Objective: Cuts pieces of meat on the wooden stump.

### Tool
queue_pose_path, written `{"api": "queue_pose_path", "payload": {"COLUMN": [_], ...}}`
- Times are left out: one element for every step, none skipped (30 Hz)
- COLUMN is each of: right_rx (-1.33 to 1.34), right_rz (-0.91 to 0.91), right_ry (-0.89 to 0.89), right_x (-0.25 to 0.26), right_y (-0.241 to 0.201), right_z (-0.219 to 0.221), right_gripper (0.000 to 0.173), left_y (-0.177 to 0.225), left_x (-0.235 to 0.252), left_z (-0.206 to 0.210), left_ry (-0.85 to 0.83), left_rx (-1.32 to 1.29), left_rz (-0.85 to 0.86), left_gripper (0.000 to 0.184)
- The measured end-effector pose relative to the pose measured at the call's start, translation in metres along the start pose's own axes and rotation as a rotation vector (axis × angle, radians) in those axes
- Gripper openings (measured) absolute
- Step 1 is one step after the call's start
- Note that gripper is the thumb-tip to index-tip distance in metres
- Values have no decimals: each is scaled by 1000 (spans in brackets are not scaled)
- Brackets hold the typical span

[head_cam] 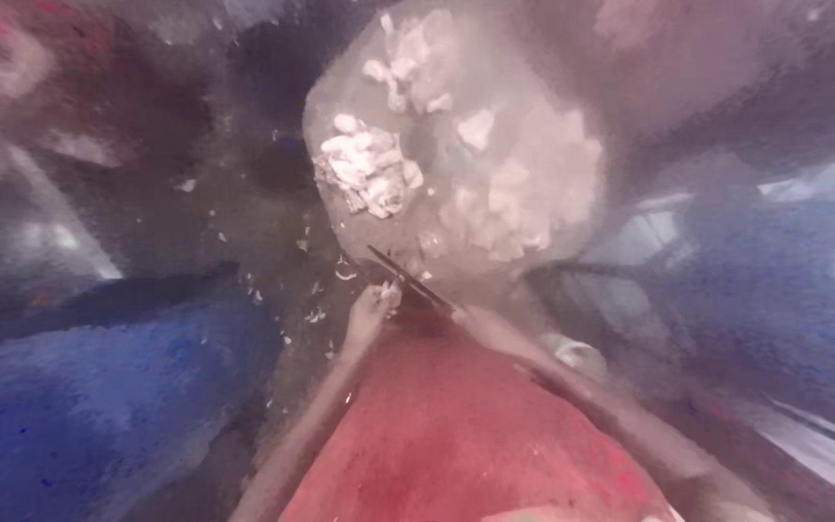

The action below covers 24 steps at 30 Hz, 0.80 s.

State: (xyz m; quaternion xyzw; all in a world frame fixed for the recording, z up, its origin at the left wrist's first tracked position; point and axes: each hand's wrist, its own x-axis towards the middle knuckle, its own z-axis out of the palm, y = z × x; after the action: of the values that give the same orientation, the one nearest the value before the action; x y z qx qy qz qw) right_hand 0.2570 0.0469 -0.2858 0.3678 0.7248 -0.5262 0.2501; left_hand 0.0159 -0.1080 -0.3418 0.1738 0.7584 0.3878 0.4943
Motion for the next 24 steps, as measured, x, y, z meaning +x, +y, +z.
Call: {"api": "queue_pose_path", "payload": {"right_rx": [18, 36, 60, 102, 136, 158, 182, 205, 228, 244, 258, 267, 267, 276, 280, 280, 263, 251, 256, 270, 273, 275, 282, 293], "right_rz": [-21, -34, -31, 7, 35, 49, 60, 64, 75, 92, 109, 128, 137, 133, 111, 65, -4, -71, -102, -120, -131, -125, -87, -23], "right_ry": [47, 100, 144, 179, 225, 275, 315, 355, 384, 407, 418, 414, 389, 361, 332, 299, 282, 246, 184, 146, 129, 120, 125, 148], "right_x": [-10, -17, -23, -30, -35, -34, -33, -30, -29, -29, -29, -31, -37, -43, -45, -46, -45, -42, -40, -34, -27, -19, -12, -8], "right_y": [1, -1, -4, -5, -5, -2, 3, 8, 13, 19, 25, 30, 34, 36, 40, 45, 51, 56, 57, 57, 58, 57, 55, 55], "right_z": [4, 2, -3, -3, -4, -6, -6, -6, -6, -4, -3, -1, 0, 2, 3, 5, 9, 10, 8, 6, 4, -2, -10, -17], "right_gripper": [62, 62, 62, 62, 59, 55, 53, 52, 51, 52, 55, 56, 58, 59, 60, 61, 58, 56, 53, 51, 49, 48, 48, 49], "left_y": [4, 11, 19, 26, 33, 40, 46, 51, 55, 58, 63, 65, 65, 66, 70, 79, 92, 110, 131, 152, 175, 202, 228, 254], "left_x": [-4, 0, 8, 13, 22, 33, 42, 50, 54, 56, 56, 57, 58, 61, 68, 74, 79, 85, 91, 100, 113, 127, 141, 150], "left_z": [-4, -7, -9, -9, -5, 2, 13, 23, 32, 38, 40, 38, 33, 23, 9, -5, -19, -29, -37, -43, -46, -46, -43, -38], "left_ry": [14, 30, 38, 21, -2, -22, -29, -47, -84, -139, -190, -233, -276, -293, -285, -243, -176, -104, -36, 3, 15, 13, 20, 36], "left_rx": [52, 105, 169, 240, 334, 471, 626, 769, 862, 920, 937, 925, 875, 796, 696, 547, 411, 332, 318, 338, 382, 431, 476, 516], "left_rz": [41, 102, 166, 215, 255, 293, 328, 352, 360, 369, 389, 394, 342, 258, 178, 127, 128, 163, 191, 223, 256, 305, 359, 407], "left_gripper": [31, 30, 32, 40, 49, 57, 61, 60, 56, 51, 49, 48, 46, 44, 43, 42, 42, 43, 45, 45, 45, 42, 40, 37]}}
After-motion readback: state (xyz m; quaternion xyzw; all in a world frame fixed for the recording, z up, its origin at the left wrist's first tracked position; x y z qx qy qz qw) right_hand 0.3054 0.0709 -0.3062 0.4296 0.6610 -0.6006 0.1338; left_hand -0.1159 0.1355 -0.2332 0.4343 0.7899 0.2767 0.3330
